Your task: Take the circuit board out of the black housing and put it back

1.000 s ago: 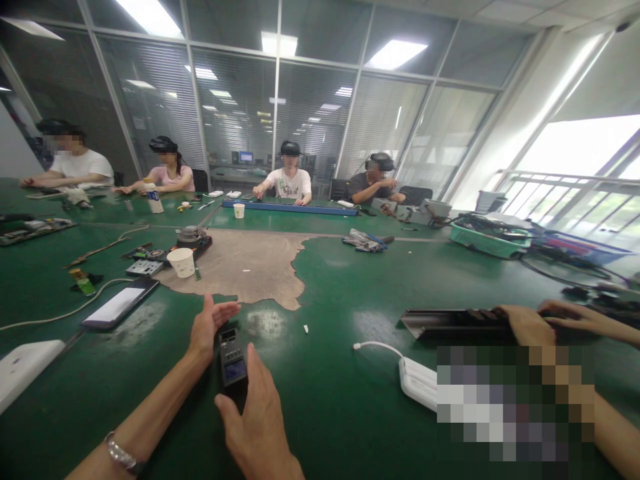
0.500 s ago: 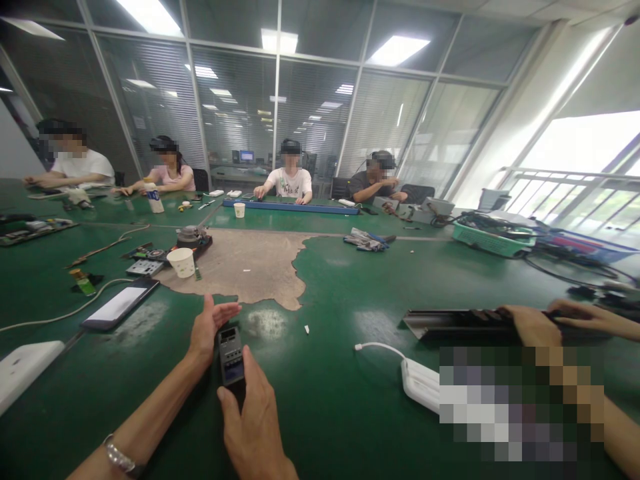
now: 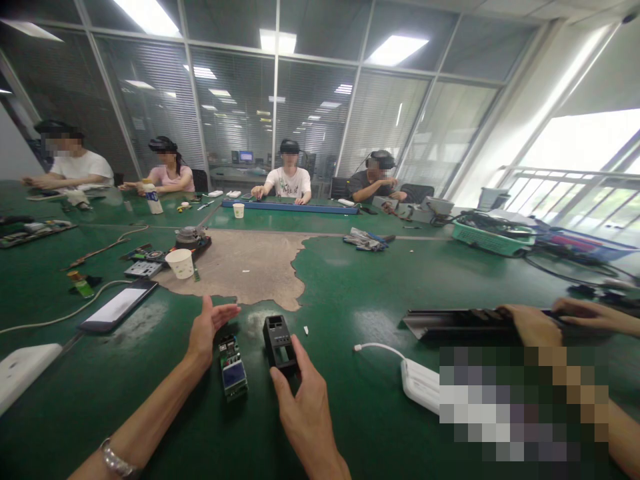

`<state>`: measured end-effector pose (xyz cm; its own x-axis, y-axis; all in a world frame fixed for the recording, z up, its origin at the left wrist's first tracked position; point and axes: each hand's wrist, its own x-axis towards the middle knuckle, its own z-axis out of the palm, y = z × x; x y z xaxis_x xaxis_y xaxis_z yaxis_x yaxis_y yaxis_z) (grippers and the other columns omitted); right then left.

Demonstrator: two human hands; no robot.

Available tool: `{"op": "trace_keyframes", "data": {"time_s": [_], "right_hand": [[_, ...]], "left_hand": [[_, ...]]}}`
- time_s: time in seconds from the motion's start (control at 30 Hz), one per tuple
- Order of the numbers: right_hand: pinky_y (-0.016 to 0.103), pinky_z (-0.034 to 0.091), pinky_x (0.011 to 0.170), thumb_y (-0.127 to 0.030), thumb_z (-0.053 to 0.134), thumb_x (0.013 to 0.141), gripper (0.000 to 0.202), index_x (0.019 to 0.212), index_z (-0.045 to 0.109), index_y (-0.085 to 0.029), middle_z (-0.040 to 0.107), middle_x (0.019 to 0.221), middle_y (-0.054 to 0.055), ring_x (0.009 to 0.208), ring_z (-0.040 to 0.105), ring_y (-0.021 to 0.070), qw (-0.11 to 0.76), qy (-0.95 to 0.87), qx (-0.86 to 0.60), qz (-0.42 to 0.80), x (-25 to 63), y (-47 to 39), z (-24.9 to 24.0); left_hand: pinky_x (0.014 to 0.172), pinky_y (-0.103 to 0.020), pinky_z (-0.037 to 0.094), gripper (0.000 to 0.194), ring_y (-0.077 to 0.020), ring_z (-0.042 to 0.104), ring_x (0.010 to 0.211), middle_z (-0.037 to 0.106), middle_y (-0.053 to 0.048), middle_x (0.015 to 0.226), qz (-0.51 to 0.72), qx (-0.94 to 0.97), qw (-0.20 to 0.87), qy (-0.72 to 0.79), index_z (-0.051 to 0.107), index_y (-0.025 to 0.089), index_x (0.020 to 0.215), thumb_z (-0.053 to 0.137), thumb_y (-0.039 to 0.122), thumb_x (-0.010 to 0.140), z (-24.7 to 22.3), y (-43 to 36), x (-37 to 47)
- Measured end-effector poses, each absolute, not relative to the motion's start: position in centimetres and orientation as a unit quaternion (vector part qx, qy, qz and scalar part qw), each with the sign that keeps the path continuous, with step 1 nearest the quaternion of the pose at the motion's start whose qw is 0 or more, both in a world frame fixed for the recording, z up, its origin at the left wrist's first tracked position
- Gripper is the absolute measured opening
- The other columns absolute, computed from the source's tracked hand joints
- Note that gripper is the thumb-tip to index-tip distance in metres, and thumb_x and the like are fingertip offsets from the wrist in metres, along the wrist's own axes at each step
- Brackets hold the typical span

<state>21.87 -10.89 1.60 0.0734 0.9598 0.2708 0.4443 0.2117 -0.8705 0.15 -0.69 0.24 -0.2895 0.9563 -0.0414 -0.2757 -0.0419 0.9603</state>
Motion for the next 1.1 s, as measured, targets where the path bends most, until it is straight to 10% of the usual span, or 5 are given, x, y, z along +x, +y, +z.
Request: {"op": "trace_keyframes", "data": {"time_s": [1.1], "right_hand": [[0.043,0.041,0.109,-0.036,0.061,0.086,0.062,0.142,0.043,-0.015,0.052,0.141,0.011,0.128,0.051,0.0268,0.458,-0.604,-0.555,0.343,22.1,-11.7,1.2]], "left_hand": [[0.101,-0.043,0.043,0.077,-0.0285,0.069,0.096,0.075,-0.017,0.094,0.635,0.357,0.478,0.492,0.074,0.01,0.085,0.035,0.075,0.082,0.3,-0.9,0.5]]}}
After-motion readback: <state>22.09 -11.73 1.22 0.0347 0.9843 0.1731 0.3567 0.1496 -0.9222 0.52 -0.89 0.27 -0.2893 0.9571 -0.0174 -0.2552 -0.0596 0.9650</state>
